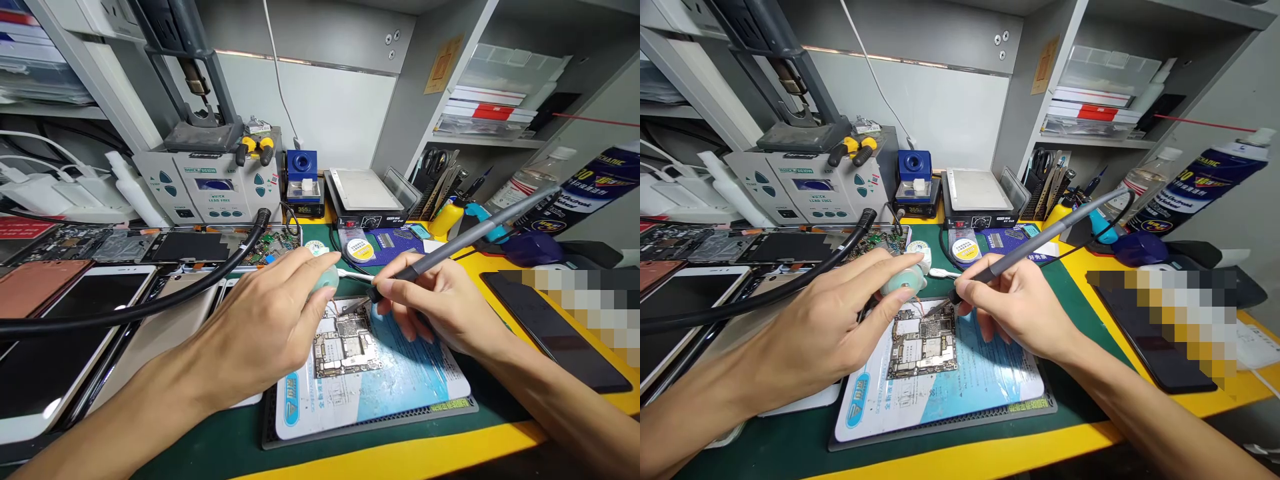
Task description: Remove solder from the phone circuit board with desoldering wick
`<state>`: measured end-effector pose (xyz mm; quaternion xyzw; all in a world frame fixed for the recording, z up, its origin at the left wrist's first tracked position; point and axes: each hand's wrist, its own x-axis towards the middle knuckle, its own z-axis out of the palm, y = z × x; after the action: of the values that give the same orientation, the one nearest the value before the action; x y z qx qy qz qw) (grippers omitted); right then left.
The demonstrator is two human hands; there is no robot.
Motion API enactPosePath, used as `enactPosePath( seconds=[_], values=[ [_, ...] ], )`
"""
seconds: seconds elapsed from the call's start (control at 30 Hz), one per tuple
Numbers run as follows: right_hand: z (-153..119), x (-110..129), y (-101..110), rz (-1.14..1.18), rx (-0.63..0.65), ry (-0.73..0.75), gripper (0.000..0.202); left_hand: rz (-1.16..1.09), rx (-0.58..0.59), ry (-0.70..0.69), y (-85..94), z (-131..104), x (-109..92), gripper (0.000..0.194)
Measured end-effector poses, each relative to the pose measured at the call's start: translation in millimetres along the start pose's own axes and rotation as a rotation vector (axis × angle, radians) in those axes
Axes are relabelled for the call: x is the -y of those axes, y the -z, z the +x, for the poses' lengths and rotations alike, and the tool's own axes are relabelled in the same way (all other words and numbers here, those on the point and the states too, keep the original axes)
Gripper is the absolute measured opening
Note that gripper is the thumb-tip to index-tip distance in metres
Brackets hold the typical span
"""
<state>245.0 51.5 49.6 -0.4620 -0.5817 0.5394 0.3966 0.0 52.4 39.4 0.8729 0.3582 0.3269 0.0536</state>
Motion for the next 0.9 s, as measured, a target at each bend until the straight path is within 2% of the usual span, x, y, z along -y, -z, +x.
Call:
enactPosePath(
  seconds=[0.43,0.9],
  values=[
    [-0.1,-2.1,0.7,-0.003,-0.006,0.005,0.021,-0.077,0.007,0.086,3.6,-0.3,-5.4,0.035],
    [1.5,-1.9,-2.1,0.003,-0.036,-0.004,0.029,-0.06,-0.002,0.078,2.5,-2.5,-4.6,0.035]
  ],
)
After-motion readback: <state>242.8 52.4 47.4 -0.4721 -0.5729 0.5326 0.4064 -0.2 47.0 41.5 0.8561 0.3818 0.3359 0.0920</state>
